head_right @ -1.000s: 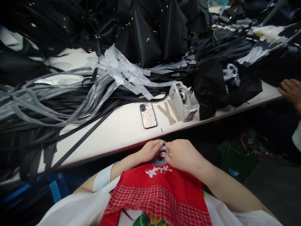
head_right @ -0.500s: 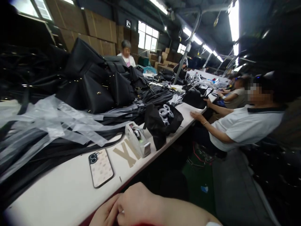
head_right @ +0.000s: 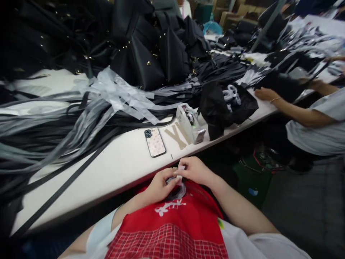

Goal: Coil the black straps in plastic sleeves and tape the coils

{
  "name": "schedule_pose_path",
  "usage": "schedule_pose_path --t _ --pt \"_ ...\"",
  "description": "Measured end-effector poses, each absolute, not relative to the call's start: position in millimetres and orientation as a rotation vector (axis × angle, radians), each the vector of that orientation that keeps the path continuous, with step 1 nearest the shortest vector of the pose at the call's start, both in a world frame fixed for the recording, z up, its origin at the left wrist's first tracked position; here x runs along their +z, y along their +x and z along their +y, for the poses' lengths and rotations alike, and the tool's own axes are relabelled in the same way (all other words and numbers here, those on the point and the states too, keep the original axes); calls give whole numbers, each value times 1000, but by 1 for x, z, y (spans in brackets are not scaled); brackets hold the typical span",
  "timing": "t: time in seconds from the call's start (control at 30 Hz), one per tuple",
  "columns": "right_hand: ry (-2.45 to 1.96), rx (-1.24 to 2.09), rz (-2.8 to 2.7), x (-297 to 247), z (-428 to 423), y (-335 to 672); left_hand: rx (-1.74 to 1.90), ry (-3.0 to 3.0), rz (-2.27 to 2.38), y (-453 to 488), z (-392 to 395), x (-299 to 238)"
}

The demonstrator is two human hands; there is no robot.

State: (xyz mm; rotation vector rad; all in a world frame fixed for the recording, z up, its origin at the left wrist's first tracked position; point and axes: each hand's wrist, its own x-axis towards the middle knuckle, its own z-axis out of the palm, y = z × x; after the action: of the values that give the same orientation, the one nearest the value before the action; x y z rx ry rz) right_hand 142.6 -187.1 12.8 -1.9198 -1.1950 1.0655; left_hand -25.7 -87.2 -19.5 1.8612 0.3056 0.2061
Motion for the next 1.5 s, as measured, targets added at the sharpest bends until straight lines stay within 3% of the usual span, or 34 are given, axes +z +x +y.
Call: schedule_pose_path --t 0.23,0.33,0.6,0.87,1.23,1.5 --pt "-1666 1344 -591 -32 -186 133 275 1854 251 -30 -92 -24" --pt "-1622 1355 -580 -35 -187 123 290 1846 223 -31 -93 -23" --pt "-1877 909 -893 -22 -191 117 350 1804 605 -28 -92 -26" --pt "-1636 1222 -794 -16 -196 129 271 1735 679 -20 -95 -28" --pt "-1683 1291 -729 -23 -198 131 259 1749 619 -21 -97 -30" --pt "-1813 683 -1437 3 -196 136 -191 1168 398 -4 -65 -25"
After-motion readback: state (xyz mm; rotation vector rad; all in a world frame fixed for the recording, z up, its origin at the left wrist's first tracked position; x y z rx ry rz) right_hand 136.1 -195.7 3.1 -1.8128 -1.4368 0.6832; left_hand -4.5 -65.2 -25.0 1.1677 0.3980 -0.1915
